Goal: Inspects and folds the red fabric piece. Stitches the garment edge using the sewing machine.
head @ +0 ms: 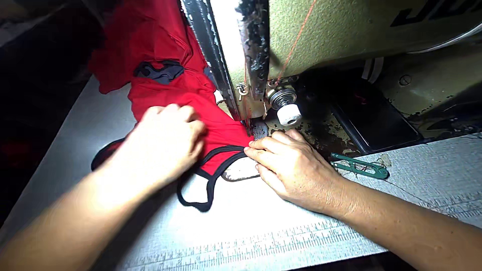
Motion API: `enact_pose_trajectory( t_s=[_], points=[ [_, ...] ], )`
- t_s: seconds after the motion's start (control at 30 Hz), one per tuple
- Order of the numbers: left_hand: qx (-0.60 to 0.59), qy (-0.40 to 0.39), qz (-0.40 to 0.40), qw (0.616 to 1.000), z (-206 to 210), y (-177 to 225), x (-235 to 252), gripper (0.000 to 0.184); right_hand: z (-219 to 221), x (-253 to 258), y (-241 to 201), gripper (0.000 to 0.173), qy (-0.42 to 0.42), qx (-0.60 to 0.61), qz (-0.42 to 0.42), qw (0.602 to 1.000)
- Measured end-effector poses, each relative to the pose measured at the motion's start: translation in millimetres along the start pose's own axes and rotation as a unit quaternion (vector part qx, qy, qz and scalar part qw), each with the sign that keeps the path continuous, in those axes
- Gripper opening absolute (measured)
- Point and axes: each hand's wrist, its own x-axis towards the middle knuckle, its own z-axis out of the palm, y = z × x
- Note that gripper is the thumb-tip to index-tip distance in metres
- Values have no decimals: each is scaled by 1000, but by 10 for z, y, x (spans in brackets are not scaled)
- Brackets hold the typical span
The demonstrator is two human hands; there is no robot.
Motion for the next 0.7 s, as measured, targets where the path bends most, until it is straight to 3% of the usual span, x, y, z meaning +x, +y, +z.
enact_pose_trajectory(
  t_s=[0.13, 0.27, 0.43, 0.63, 0.7],
  points=[
    [-197, 73, -52, 976, 309, 469, 131, 27, -18, -4, 1, 27, 25, 7, 75, 997],
    [-233, 89, -63, 966, 519, 500, 118, 23, -59, 8, 46, 20, 65, -12, 169, 983],
    [-195, 101, -6, 976, 486, 460, 125, 21, -16, 39, 80, 26, 38, 35, 52, 997],
    [-205, 107, -51, 972, 474, 511, 197, 25, -14, 39, 81, 20, 36, 29, 64, 997],
    [-217, 90, -31, 971, 465, 485, 181, 20, -19, 32, 85, 18, 51, 40, 65, 996]
  ],
)
